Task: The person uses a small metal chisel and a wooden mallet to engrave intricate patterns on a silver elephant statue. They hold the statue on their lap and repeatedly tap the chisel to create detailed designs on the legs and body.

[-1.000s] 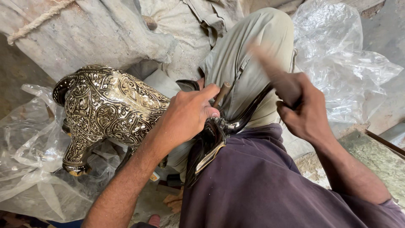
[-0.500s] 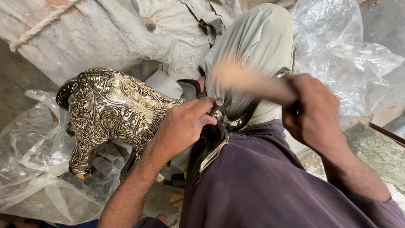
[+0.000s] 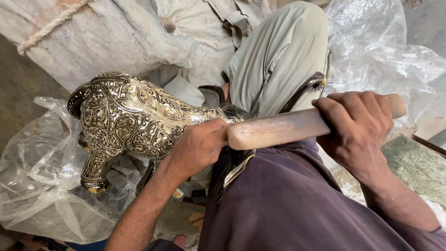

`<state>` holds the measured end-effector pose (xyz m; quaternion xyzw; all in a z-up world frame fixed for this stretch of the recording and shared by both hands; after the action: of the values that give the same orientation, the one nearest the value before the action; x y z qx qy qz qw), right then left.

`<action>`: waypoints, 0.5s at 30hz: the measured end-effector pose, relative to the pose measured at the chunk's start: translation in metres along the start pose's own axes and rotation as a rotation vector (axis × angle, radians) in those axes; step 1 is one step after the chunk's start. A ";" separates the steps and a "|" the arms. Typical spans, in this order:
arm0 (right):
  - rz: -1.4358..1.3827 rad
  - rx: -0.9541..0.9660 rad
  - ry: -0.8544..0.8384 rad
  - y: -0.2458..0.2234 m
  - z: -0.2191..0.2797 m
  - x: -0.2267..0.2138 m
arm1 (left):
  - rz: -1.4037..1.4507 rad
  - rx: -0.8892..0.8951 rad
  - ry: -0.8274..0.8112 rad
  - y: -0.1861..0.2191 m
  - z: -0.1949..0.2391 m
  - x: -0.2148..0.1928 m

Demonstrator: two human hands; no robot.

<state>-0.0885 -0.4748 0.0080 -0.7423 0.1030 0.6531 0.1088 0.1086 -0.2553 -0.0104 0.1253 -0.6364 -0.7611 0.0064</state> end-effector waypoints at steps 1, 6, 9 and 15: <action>-0.089 0.048 -0.002 0.004 0.005 0.002 | -0.029 0.049 0.020 0.004 0.000 -0.001; -0.634 0.484 -0.191 0.026 0.031 0.027 | 0.008 -0.124 0.248 0.012 -0.014 0.005; -0.590 0.459 -0.210 0.033 0.036 0.039 | 0.112 -0.360 0.255 0.004 -0.030 0.003; -0.333 0.238 -0.225 0.042 0.007 0.050 | 0.148 -0.597 0.125 -0.001 -0.047 0.001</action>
<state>-0.1010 -0.5137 -0.0437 -0.6534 0.0426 0.6880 0.3128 0.1173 -0.3010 -0.0195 0.1180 -0.3906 -0.9026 0.1374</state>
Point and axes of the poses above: each hand's wrist, its own z-axis away from the middle knuckle, its own x-axis out of the palm, y = z × x, the point moved 2 cm from there along -z, towards the middle knuckle, and after that the axes turned 11 degrees about z, right-handed, at the moved point
